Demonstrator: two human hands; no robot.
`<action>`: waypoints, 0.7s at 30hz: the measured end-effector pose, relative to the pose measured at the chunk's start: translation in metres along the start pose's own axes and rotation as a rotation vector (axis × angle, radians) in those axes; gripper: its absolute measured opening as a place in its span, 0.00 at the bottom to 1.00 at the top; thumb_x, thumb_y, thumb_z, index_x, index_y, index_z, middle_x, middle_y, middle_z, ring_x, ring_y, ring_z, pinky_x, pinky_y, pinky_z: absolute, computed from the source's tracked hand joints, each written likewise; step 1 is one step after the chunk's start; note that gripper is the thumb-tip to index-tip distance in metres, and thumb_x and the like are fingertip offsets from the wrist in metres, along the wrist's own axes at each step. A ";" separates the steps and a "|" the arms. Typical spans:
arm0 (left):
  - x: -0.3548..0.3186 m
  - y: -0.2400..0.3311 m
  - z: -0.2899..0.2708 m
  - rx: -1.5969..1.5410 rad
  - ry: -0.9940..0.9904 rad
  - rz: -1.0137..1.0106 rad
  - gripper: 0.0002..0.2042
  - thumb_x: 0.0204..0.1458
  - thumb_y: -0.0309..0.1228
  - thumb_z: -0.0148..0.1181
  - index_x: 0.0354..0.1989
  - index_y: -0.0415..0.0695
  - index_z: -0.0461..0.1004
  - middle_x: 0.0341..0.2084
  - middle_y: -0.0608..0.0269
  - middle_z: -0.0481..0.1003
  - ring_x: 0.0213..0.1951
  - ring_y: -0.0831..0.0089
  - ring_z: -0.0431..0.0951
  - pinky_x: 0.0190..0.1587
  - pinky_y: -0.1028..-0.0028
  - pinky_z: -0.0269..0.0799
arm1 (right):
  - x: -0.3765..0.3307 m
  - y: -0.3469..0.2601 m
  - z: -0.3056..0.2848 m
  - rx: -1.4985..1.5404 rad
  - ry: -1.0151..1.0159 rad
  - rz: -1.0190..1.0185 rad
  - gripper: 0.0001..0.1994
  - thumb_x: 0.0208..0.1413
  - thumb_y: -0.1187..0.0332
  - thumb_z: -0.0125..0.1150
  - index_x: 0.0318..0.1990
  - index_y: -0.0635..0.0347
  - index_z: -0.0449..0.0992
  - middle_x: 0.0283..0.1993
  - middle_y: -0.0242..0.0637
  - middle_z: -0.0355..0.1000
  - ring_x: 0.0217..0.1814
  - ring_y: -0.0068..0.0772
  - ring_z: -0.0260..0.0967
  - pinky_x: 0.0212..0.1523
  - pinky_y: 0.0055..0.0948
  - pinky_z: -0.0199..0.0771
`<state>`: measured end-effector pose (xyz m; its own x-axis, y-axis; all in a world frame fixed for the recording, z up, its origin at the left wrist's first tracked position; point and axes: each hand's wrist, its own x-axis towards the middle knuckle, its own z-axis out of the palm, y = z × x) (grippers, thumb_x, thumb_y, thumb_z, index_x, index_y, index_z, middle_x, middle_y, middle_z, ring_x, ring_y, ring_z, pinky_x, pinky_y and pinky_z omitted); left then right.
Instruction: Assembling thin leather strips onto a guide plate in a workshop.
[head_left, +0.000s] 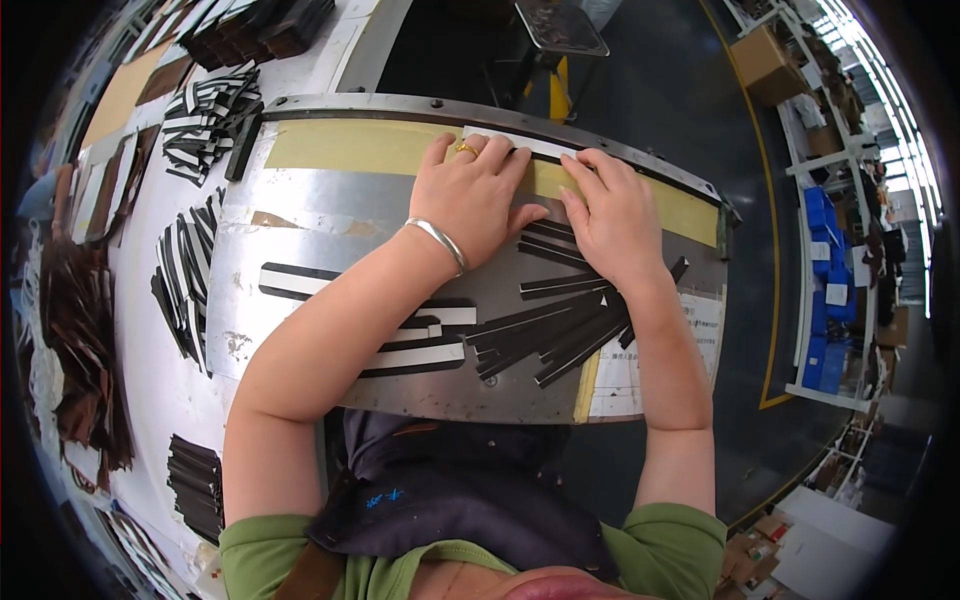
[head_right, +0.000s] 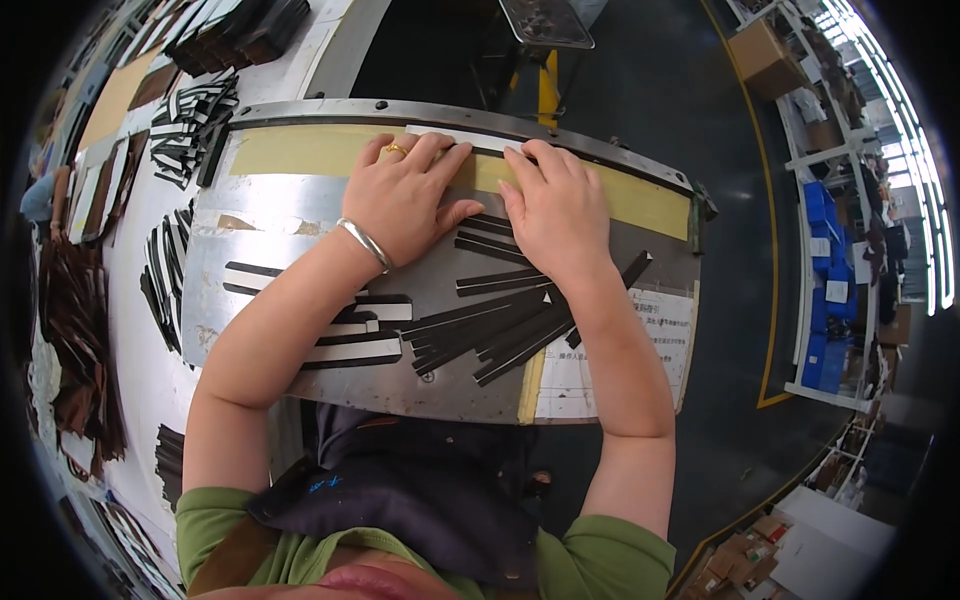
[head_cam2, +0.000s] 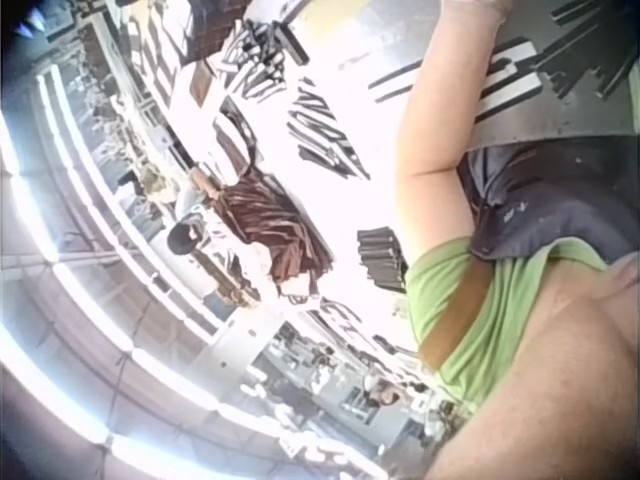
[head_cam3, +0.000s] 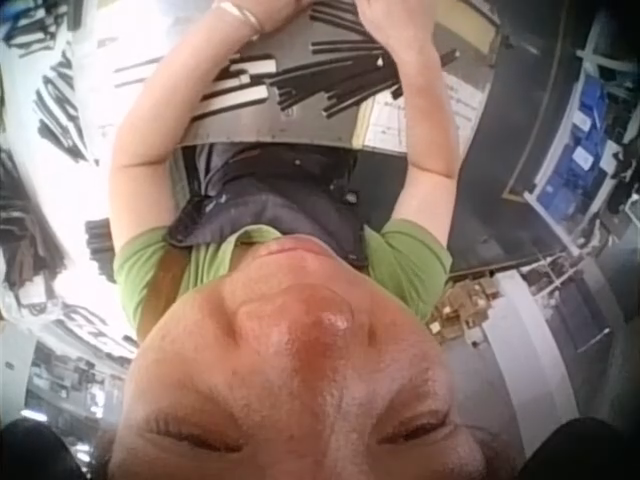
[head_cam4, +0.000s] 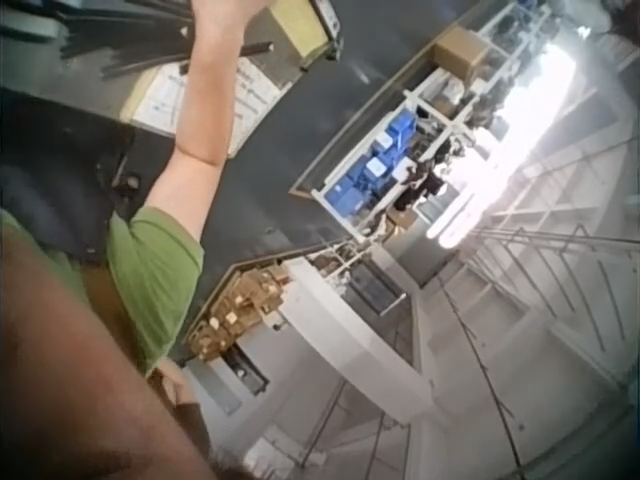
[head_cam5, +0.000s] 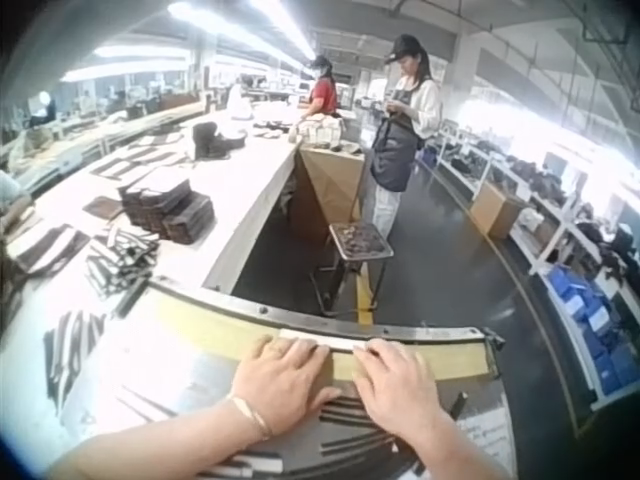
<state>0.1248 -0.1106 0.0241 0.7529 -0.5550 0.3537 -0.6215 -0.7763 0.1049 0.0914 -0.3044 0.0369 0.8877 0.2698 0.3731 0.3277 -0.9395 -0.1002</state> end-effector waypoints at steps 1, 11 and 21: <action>0.001 0.000 0.000 0.000 -0.009 -0.004 0.28 0.52 0.54 0.54 0.56 0.49 0.70 0.48 0.66 0.70 0.47 0.64 0.73 0.59 0.60 0.59 | 0.001 0.000 0.000 -0.041 -0.005 0.004 0.18 0.54 0.64 0.60 0.52 0.58 0.74 0.50 0.33 0.69 0.53 0.37 0.66 0.53 0.38 0.64; -0.001 -0.002 0.001 -0.020 0.011 0.001 0.26 0.51 0.52 0.56 0.53 0.48 0.71 0.47 0.65 0.70 0.47 0.64 0.73 0.59 0.60 0.58 | -0.001 0.000 0.002 0.056 -0.001 0.007 0.16 0.54 0.66 0.60 0.50 0.59 0.76 0.48 0.33 0.68 0.52 0.36 0.66 0.52 0.37 0.64; 0.004 -0.004 -0.005 -0.044 0.033 0.017 0.21 0.52 0.51 0.56 0.52 0.57 0.73 0.43 0.67 0.70 0.47 0.67 0.70 0.58 0.61 0.58 | 0.005 0.001 -0.007 0.333 -0.085 0.106 0.11 0.54 0.71 0.57 0.45 0.58 0.76 0.44 0.35 0.69 0.48 0.40 0.68 0.45 0.36 0.70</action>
<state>0.1286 -0.1083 0.0297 0.7354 -0.5571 0.3858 -0.6434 -0.7527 0.1393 0.0941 -0.3054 0.0456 0.9416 0.2040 0.2680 0.3072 -0.8466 -0.4346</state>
